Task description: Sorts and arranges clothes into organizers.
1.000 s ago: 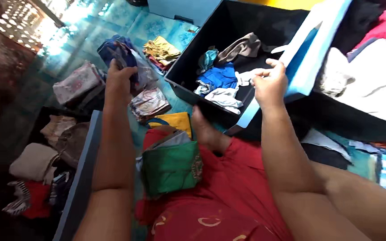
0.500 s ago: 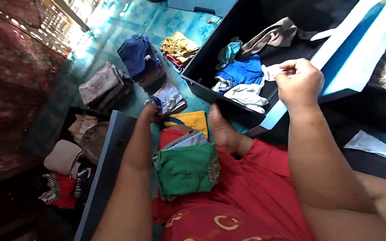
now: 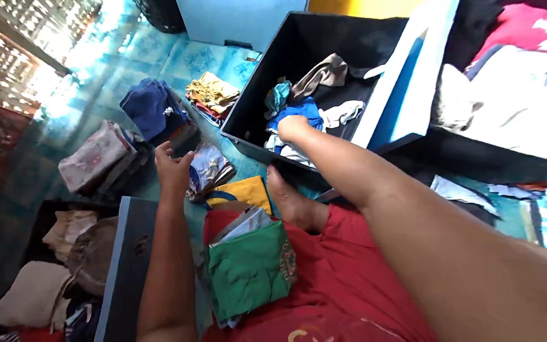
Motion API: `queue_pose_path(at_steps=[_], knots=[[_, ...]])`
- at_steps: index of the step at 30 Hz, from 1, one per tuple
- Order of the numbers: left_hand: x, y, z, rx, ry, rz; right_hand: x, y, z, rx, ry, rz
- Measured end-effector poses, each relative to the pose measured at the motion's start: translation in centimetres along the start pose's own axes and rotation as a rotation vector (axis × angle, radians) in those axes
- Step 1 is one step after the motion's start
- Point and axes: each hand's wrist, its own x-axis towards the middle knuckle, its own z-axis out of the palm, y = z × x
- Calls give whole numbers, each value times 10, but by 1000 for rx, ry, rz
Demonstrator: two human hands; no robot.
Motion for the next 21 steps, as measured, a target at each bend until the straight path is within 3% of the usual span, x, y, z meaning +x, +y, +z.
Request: queue_pose_path(at_steps=[6, 9, 12, 15, 17, 21], knots=[[-29, 41, -30, -123, -176, 235, 3, 62, -68, 534, 104, -40], [-33, 72, -6, -75, -288, 351, -44, 85, -115, 716, 219, -4], [-37, 110, 47, -19, -458, 338, -85, 87, -126, 700, 280, -20], [-31, 128, 123, -55, -617, 228, -121, 89, -98, 568, 324, -214], [-21, 129, 168, -46, -645, 103, -157, 90, -57, 465, 323, -361], [16, 110, 232, 6, -481, -165, -228, 116, 35, 446, 301, -670]])
